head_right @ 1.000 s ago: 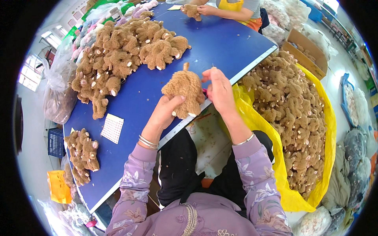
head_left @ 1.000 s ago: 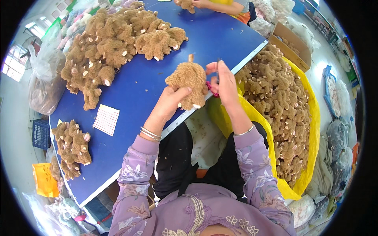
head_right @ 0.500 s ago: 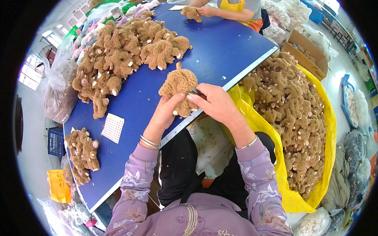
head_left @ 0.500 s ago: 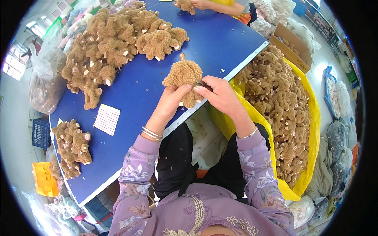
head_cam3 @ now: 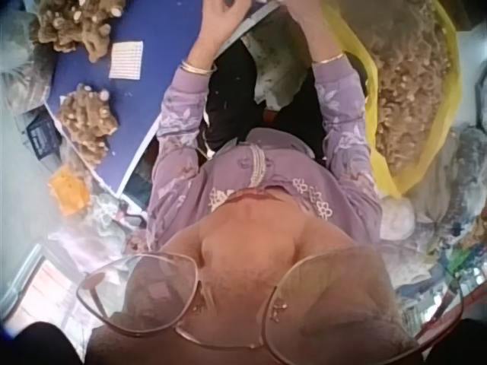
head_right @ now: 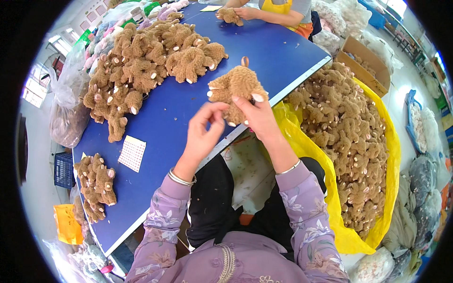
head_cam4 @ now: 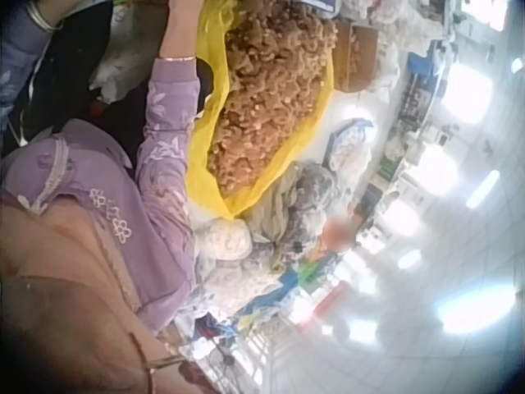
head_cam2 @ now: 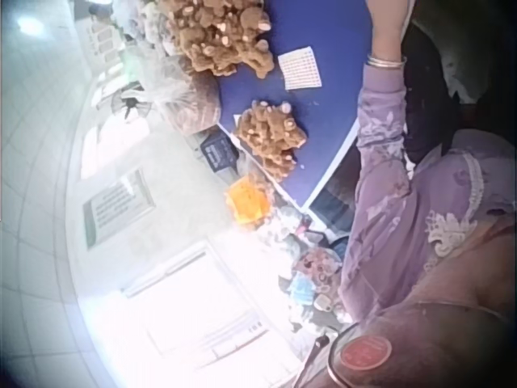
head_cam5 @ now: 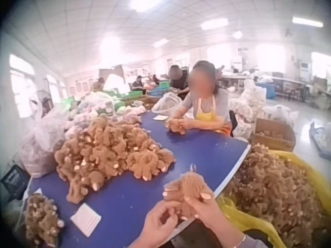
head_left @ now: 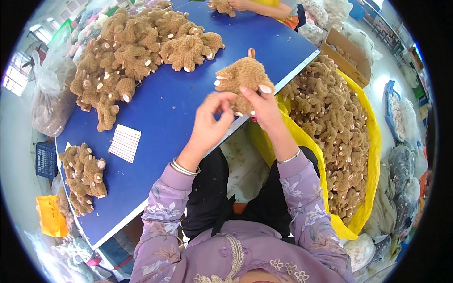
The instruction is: The person trims excess fabric from small brown stuffed animals using scissors. They pick up each toy, snip loose threads or edges, and place the finished items on a blue table. The process is repeated for multiple units in a factory setting.
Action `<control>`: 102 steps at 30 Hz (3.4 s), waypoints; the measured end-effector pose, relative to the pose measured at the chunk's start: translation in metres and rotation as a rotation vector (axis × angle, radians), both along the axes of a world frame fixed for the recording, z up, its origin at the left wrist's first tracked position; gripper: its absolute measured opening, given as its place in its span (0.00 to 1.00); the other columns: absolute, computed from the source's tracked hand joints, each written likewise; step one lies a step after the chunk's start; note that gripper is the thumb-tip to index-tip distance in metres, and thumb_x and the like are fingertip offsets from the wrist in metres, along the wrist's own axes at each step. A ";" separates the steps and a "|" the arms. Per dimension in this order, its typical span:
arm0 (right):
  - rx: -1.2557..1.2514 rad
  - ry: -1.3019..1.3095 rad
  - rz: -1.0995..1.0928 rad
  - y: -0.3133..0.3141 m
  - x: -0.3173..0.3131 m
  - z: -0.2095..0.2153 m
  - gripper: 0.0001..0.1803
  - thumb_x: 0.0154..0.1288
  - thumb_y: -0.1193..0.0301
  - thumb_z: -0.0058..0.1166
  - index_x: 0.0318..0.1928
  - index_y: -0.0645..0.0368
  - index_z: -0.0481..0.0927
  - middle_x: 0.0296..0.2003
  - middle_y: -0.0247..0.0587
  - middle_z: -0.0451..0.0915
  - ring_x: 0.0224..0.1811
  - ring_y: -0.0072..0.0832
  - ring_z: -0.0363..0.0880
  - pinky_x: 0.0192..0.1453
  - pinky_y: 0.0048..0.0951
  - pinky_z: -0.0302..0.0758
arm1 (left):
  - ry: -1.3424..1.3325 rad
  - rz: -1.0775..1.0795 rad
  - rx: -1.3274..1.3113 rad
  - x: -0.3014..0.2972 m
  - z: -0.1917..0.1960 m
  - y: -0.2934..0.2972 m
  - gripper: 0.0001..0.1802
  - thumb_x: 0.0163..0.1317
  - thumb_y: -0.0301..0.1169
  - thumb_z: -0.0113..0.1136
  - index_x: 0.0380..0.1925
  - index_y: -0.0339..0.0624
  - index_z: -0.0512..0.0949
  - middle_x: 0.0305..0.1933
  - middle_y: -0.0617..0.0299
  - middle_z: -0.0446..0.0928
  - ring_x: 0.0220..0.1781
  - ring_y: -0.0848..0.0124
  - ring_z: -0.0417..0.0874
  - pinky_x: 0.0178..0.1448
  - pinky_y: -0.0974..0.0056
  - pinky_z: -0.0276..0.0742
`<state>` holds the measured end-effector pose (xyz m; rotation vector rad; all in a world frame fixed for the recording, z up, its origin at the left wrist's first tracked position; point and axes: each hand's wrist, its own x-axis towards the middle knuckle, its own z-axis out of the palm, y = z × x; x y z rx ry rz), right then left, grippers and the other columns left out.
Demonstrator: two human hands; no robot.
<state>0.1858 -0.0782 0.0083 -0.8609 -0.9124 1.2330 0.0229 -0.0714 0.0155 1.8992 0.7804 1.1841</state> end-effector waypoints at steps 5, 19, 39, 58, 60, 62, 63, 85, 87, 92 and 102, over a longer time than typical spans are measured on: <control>-0.225 -0.077 0.170 -0.011 0.004 0.019 0.15 0.69 0.65 0.52 0.51 0.59 0.74 0.32 0.31 0.79 0.23 0.16 0.76 0.16 0.16 0.63 | -0.419 -0.001 -0.338 0.002 0.004 0.000 0.28 0.57 0.27 0.64 0.58 0.37 0.68 0.57 0.55 0.71 0.61 0.69 0.70 0.57 0.65 0.73; -0.079 -0.553 0.104 -0.009 -0.004 0.009 0.15 0.65 0.63 0.57 0.40 0.63 0.77 0.30 0.31 0.76 0.30 0.17 0.70 0.33 0.23 0.69 | -0.684 0.001 -0.742 -0.012 0.002 0.014 0.15 0.66 0.26 0.53 0.52 0.33 0.72 0.48 0.57 0.78 0.47 0.69 0.81 0.51 0.64 0.78; 0.416 -1.181 0.140 -0.026 0.006 0.033 0.12 0.62 0.67 0.55 0.33 0.64 0.74 0.27 0.51 0.73 0.30 0.48 0.73 0.33 0.39 0.69 | -0.597 0.142 -0.688 -0.011 -0.011 0.018 0.11 0.62 0.23 0.56 0.44 0.33 0.76 0.41 0.59 0.80 0.41 0.72 0.82 0.46 0.66 0.78; 0.336 -0.919 0.156 -0.024 -0.004 0.022 0.13 0.65 0.66 0.52 0.29 0.64 0.73 0.22 0.40 0.72 0.26 0.34 0.73 0.32 0.33 0.70 | -0.437 0.192 -0.602 -0.007 -0.015 0.016 0.08 0.58 0.23 0.57 0.39 0.34 0.76 0.37 0.62 0.79 0.37 0.76 0.79 0.41 0.69 0.76; 0.206 -0.592 0.105 -0.032 -0.009 0.031 0.12 0.66 0.68 0.52 0.29 0.64 0.73 0.20 0.32 0.69 0.24 0.22 0.69 0.30 0.26 0.67 | -0.453 0.210 -0.598 -0.006 -0.014 0.015 0.08 0.58 0.23 0.58 0.39 0.34 0.76 0.37 0.62 0.79 0.37 0.76 0.79 0.41 0.69 0.76; 0.127 -0.459 0.088 -0.031 -0.005 0.028 0.07 0.64 0.72 0.53 0.31 0.63 0.74 0.21 0.25 0.67 0.26 0.12 0.64 0.29 0.20 0.64 | -0.461 0.241 -0.595 -0.007 -0.014 0.018 0.08 0.58 0.23 0.58 0.39 0.34 0.76 0.37 0.62 0.79 0.37 0.77 0.79 0.41 0.69 0.76; 0.145 -0.519 0.052 -0.030 -0.005 0.028 0.07 0.63 0.72 0.54 0.31 0.62 0.74 0.21 0.25 0.67 0.26 0.13 0.64 0.29 0.20 0.64 | -0.470 0.252 -0.594 -0.007 -0.015 0.019 0.08 0.59 0.23 0.58 0.39 0.34 0.76 0.37 0.62 0.79 0.37 0.76 0.79 0.41 0.69 0.76; -0.027 -0.437 0.065 -0.005 0.019 0.019 0.14 0.64 0.68 0.56 0.43 0.68 0.78 0.34 0.33 0.80 0.34 0.17 0.75 0.42 0.22 0.74 | -0.097 -0.221 -0.670 -0.002 0.003 -0.001 0.19 0.59 0.31 0.64 0.47 0.34 0.74 0.39 0.61 0.79 0.37 0.75 0.79 0.41 0.70 0.76; 0.000 -0.277 0.057 -0.006 0.021 0.019 0.11 0.67 0.70 0.53 0.44 0.66 0.79 0.35 0.33 0.80 0.35 0.17 0.75 0.42 0.23 0.74 | 0.052 -0.310 -0.753 -0.005 0.004 -0.002 0.12 0.60 0.30 0.62 0.42 0.37 0.77 0.29 0.63 0.79 0.27 0.77 0.77 0.30 0.72 0.73; -0.103 -0.036 0.041 0.000 0.027 0.013 0.12 0.69 0.69 0.52 0.45 0.66 0.78 0.37 0.35 0.81 0.36 0.19 0.78 0.41 0.24 0.76 | 0.151 -0.496 -0.816 -0.010 0.004 -0.003 0.13 0.66 0.37 0.55 0.30 0.38 0.80 0.20 0.64 0.77 0.18 0.79 0.73 0.23 0.73 0.68; -0.017 0.047 0.059 0.000 0.036 0.006 0.13 0.70 0.69 0.49 0.47 0.65 0.77 0.37 0.34 0.81 0.35 0.18 0.78 0.40 0.24 0.76 | 0.211 -0.393 -0.653 -0.009 0.007 -0.011 0.13 0.67 0.36 0.56 0.33 0.36 0.78 0.22 0.67 0.77 0.20 0.82 0.73 0.25 0.76 0.68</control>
